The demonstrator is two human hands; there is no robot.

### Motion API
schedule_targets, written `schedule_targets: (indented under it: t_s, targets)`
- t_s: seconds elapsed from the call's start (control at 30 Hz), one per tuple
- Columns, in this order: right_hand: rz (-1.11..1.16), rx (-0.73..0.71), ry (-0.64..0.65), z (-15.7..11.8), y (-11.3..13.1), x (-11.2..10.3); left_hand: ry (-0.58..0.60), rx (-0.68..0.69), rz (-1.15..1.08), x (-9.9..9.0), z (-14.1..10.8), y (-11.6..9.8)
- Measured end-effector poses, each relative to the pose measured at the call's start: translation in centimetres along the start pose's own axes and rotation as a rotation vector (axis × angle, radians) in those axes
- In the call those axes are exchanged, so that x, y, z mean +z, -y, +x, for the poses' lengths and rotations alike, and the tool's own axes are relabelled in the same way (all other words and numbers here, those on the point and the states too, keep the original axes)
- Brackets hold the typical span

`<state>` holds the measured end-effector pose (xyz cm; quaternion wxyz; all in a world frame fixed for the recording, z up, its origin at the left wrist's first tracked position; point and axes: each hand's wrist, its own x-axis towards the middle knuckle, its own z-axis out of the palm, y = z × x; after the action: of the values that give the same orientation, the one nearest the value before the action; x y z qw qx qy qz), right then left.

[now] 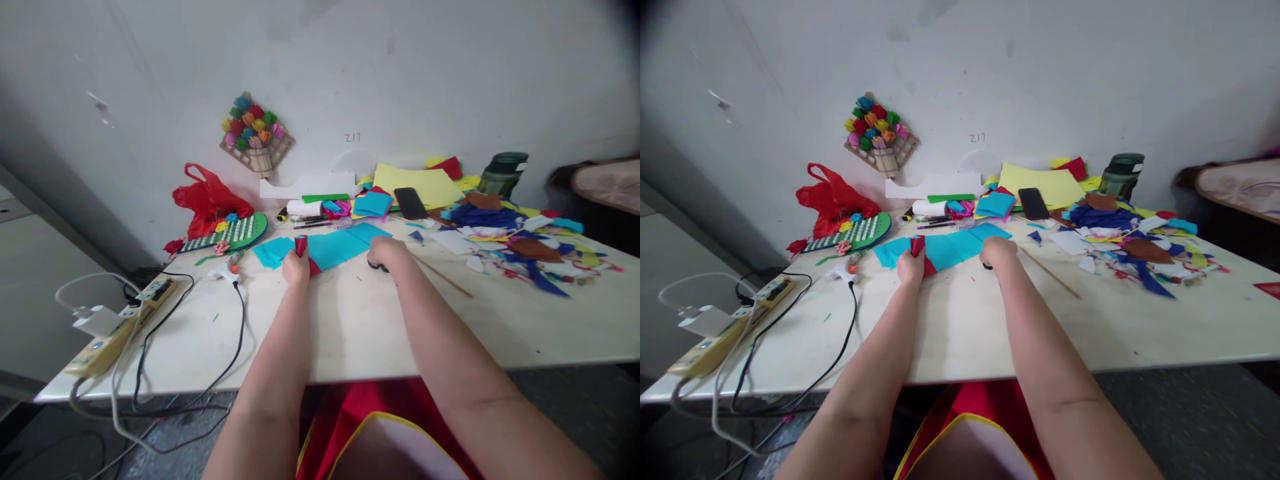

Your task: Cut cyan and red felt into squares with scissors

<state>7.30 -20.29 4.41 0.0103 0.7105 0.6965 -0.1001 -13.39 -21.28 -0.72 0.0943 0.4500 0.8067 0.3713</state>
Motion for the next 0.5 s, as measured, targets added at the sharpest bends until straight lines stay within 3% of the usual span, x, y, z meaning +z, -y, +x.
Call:
schedule_targets:
  t_s: [0.1,0.37,0.5]
  targets:
    - [-0.028,0.031,0.078,-0.50,0.07,-0.67,0.004,-0.005,-0.010,-0.03,0.07,0.03]
    - [-0.026,-0.049,0.154,-0.26,-0.22,-0.57,0.019,-0.054,0.016,0.24,0.15,-0.50]
    - [0.074,-0.113,0.267,-0.42,-0.61,-0.62,-0.019,-0.083,0.007,0.33,0.04,-0.78]
